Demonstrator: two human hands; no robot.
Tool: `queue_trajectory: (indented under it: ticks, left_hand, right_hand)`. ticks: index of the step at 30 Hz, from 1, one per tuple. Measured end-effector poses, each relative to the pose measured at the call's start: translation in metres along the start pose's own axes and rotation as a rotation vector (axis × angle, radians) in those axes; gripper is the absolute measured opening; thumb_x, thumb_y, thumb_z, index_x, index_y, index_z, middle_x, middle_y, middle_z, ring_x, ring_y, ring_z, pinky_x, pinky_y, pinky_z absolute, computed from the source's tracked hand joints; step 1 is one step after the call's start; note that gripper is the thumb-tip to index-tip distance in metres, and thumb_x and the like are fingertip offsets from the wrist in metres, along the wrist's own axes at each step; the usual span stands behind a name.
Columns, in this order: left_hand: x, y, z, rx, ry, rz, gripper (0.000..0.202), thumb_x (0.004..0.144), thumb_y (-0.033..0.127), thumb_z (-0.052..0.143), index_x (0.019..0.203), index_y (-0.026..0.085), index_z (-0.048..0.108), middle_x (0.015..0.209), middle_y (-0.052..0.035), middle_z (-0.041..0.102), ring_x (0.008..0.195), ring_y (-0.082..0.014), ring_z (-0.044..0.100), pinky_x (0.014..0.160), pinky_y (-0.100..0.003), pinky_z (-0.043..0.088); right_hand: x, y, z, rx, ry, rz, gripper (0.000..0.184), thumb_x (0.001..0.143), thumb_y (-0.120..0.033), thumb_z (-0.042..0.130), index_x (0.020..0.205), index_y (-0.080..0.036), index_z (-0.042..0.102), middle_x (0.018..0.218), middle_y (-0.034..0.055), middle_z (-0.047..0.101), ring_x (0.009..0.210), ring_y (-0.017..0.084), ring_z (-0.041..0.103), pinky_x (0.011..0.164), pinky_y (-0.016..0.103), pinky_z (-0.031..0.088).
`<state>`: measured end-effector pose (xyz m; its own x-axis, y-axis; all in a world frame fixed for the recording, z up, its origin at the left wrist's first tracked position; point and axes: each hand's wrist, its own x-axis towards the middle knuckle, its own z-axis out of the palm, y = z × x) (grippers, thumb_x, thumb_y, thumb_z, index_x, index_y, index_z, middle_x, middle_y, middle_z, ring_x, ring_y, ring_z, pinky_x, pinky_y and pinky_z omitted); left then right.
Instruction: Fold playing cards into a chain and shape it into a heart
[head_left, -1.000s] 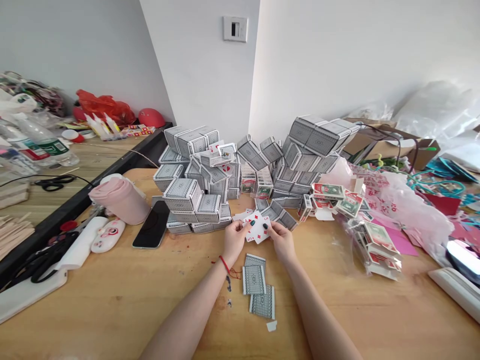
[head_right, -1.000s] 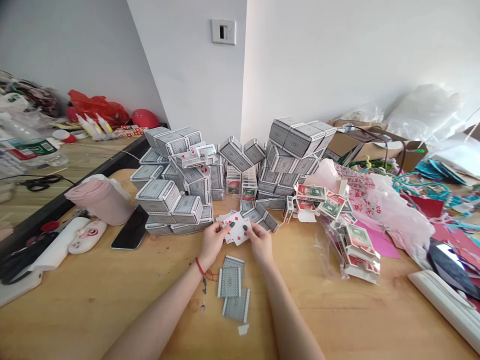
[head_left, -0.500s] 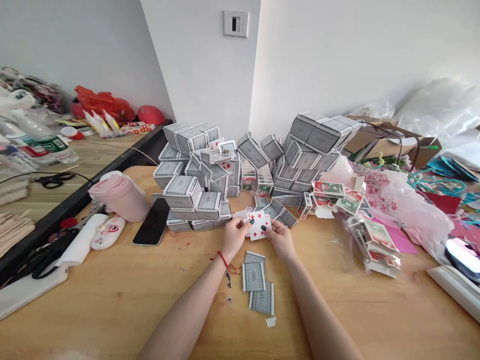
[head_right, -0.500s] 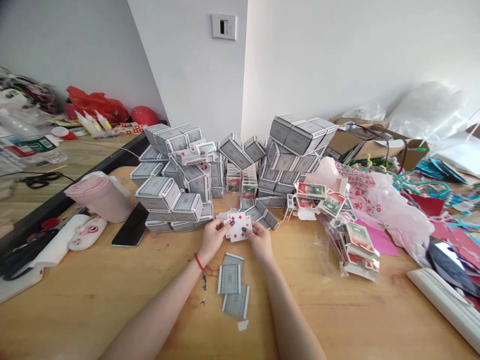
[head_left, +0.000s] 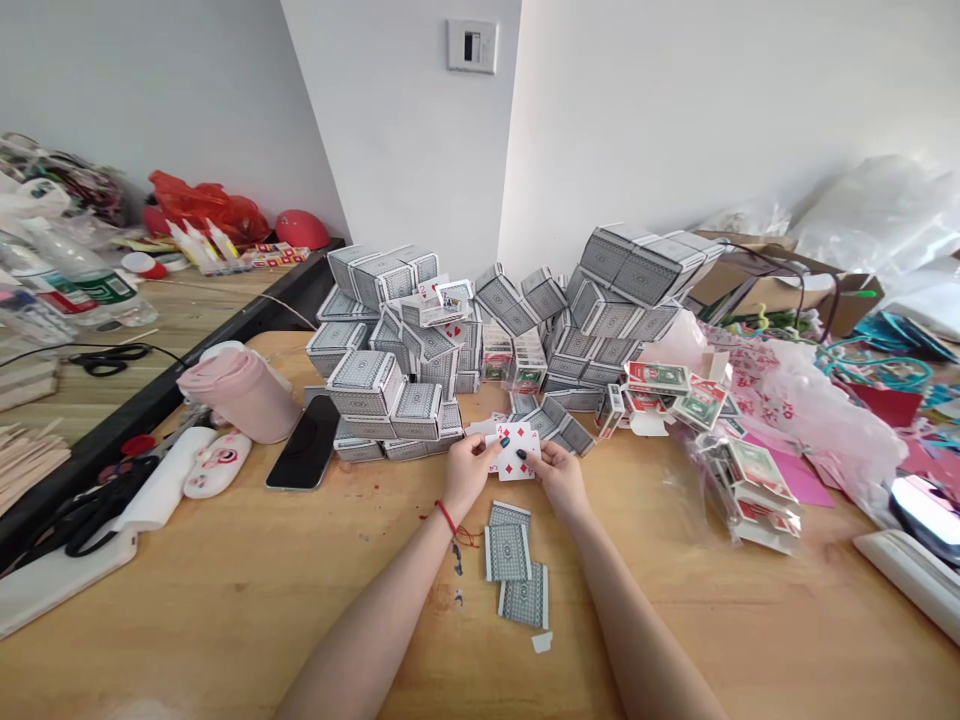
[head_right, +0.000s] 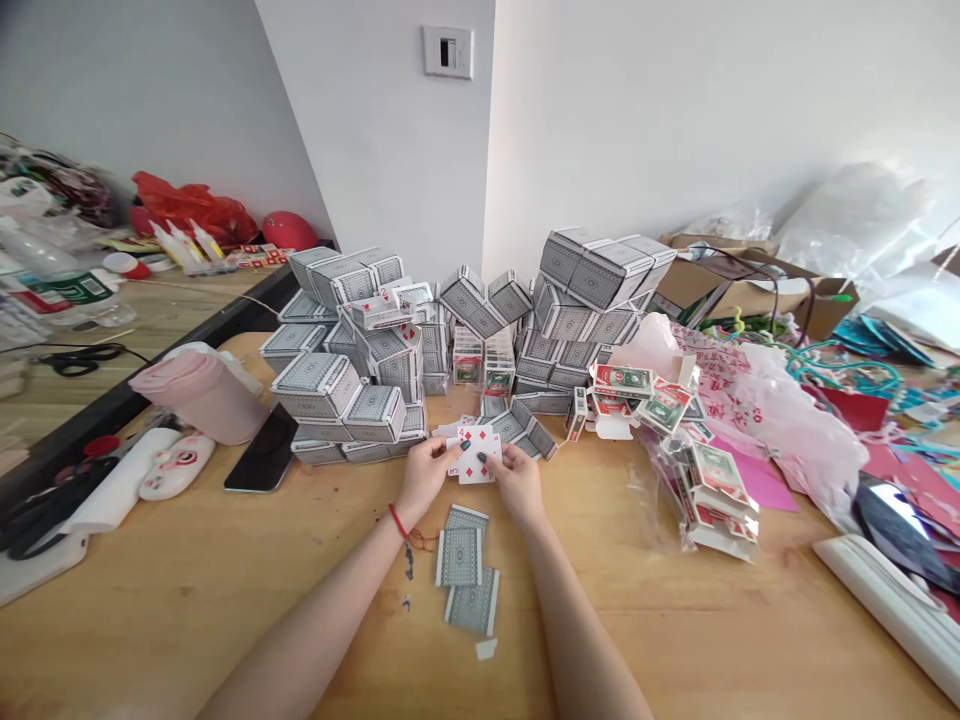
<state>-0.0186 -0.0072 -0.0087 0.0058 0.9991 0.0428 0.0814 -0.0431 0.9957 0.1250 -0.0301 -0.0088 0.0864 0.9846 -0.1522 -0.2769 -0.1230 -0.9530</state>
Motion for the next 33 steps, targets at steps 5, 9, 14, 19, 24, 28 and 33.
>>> queue_trajectory:
  ticks: [5, 9, 14, 19, 24, 28, 33]
  left_hand:
    - [0.000, 0.002, -0.002, -0.009, -0.014, 0.000, 0.028, 0.066, 0.039, 0.061, 0.053, 0.014, 0.056, 0.049, 0.0026, 0.042, 0.049, -0.0086, 0.033, 0.045, -0.021, 0.024]
    - [-0.001, 0.006, -0.003, -0.039, -0.053, -0.010, 0.029, 0.066, 0.039, 0.060, 0.051, 0.015, 0.054, 0.048, 0.0028, 0.041, 0.049, -0.0086, 0.033, 0.045, -0.020, 0.024]
    - [-0.001, 0.010, -0.004, 0.000, -0.050, 0.017, 0.029, 0.067, 0.037, 0.059, 0.049, 0.015, 0.051, 0.046, 0.0038, 0.037, 0.048, -0.0083, 0.029, 0.045, -0.021, 0.022]
    - [-0.001, 0.011, -0.004, -0.009, -0.054, 0.014, 0.031, 0.065, 0.038, 0.061, 0.047, 0.016, 0.049, 0.046, 0.0041, 0.036, 0.048, -0.0084, 0.030, 0.046, -0.021, 0.023]
    - [-0.001, 0.008, -0.004, 0.015, -0.057, 0.044, 0.032, 0.066, 0.039, 0.060, 0.048, 0.016, 0.048, 0.047, 0.0040, 0.037, 0.049, -0.0086, 0.031, 0.047, -0.022, 0.023]
    - [-0.001, 0.006, -0.004, 0.020, -0.057, 0.044, 0.032, 0.066, 0.038, 0.061, 0.047, 0.016, 0.047, 0.046, 0.0042, 0.037, 0.048, -0.0085, 0.031, 0.047, -0.022, 0.022]
    - [-0.001, 0.005, -0.004, 0.004, -0.074, 0.026, 0.028, 0.066, 0.036, 0.061, 0.050, 0.015, 0.052, 0.048, 0.0035, 0.041, 0.049, -0.0087, 0.033, 0.048, -0.021, 0.023]
  right_hand:
    - [-0.001, -0.002, 0.001, -0.008, 0.001, -0.004, 0.037, 0.053, -0.040, 0.073, 0.079, -0.017, 0.061, 0.073, 0.0047, 0.070, 0.063, 0.019, 0.064, 0.059, 0.031, 0.050]
    - [0.000, -0.002, 0.001, -0.025, 0.005, 0.011, 0.038, 0.052, -0.041, 0.073, 0.078, -0.016, 0.061, 0.073, 0.0050, 0.070, 0.061, 0.019, 0.063, 0.056, 0.030, 0.049]
    - [-0.002, -0.003, 0.001, 0.010, -0.038, 0.022, 0.036, 0.055, -0.038, 0.073, 0.081, -0.016, 0.062, 0.076, 0.0050, 0.070, 0.063, 0.019, 0.064, 0.060, 0.030, 0.050]
    - [-0.002, -0.004, 0.000, -0.001, -0.028, 0.020, 0.037, 0.052, -0.039, 0.074, 0.080, -0.017, 0.062, 0.075, 0.0046, 0.070, 0.063, 0.019, 0.064, 0.059, 0.031, 0.050]
    - [-0.001, -0.002, -0.001, -0.052, -0.053, 0.002, 0.034, 0.056, -0.041, 0.072, 0.078, -0.016, 0.063, 0.071, 0.0042, 0.069, 0.060, 0.019, 0.062, 0.056, 0.030, 0.049]
    - [-0.001, 0.000, -0.002, -0.043, -0.071, -0.002, 0.031, 0.058, -0.039, 0.071, 0.078, -0.017, 0.063, 0.073, 0.0033, 0.069, 0.060, 0.018, 0.062, 0.058, 0.030, 0.049]
    - [0.000, 0.000, -0.002, -0.033, -0.089, 0.006, 0.029, 0.059, -0.037, 0.072, 0.079, -0.017, 0.064, 0.073, 0.0031, 0.069, 0.059, 0.017, 0.062, 0.060, 0.030, 0.049]
